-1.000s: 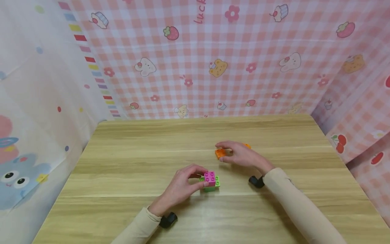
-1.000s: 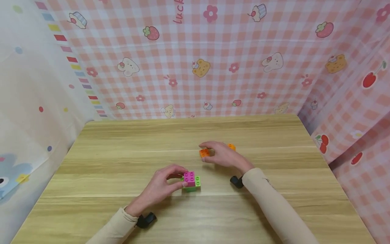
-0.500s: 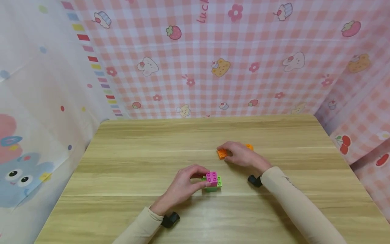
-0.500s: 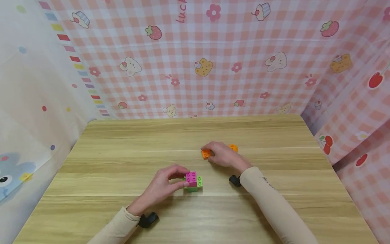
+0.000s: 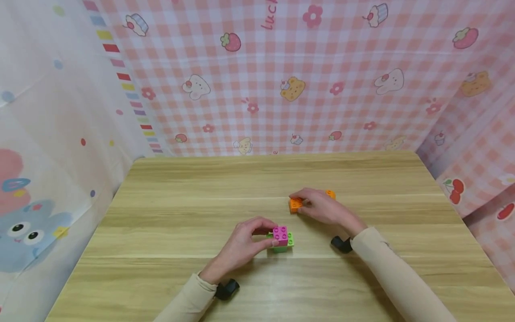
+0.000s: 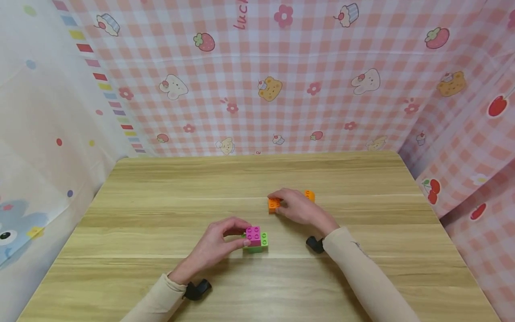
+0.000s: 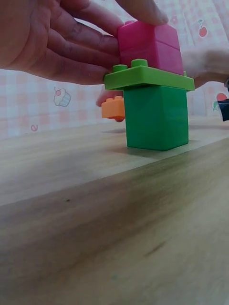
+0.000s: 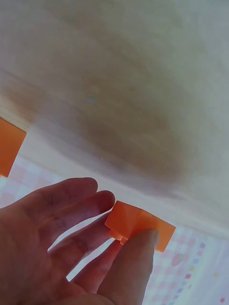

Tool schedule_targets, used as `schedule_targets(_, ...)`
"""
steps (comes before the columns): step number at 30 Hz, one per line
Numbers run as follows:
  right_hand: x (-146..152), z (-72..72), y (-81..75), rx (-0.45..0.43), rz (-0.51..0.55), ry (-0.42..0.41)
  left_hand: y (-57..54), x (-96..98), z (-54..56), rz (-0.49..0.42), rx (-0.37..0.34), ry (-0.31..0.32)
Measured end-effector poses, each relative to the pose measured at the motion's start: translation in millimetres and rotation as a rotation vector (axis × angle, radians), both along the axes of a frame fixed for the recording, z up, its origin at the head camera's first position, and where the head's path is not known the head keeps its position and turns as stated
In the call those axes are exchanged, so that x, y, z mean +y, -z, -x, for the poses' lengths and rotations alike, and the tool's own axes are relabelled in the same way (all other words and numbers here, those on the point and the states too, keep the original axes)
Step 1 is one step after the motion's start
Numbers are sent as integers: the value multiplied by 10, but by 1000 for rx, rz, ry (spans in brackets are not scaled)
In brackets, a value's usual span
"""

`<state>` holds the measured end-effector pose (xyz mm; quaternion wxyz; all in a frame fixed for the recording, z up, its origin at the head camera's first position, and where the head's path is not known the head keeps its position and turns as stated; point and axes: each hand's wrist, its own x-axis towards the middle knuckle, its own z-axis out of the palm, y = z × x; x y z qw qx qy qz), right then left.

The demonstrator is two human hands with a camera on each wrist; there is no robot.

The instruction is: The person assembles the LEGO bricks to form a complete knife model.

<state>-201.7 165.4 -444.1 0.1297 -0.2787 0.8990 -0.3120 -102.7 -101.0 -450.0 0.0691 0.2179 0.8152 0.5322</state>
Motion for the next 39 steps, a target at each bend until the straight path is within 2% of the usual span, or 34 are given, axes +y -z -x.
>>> schedule_targets(4,37,-61,-39,-18,56,23,-1,-3,3,4,-3,-1)
schedule_targets(9,81,-128,-60,1,127,17,-7,-7,6,10,-5,-2)
schedule_targets(16,103,-243,-103,67,148,13,-1,-5,7,-2,0,2)
schedule_targets(39,81,-575,-356,146,239,-24,14,-9,12,-14,-26,1)
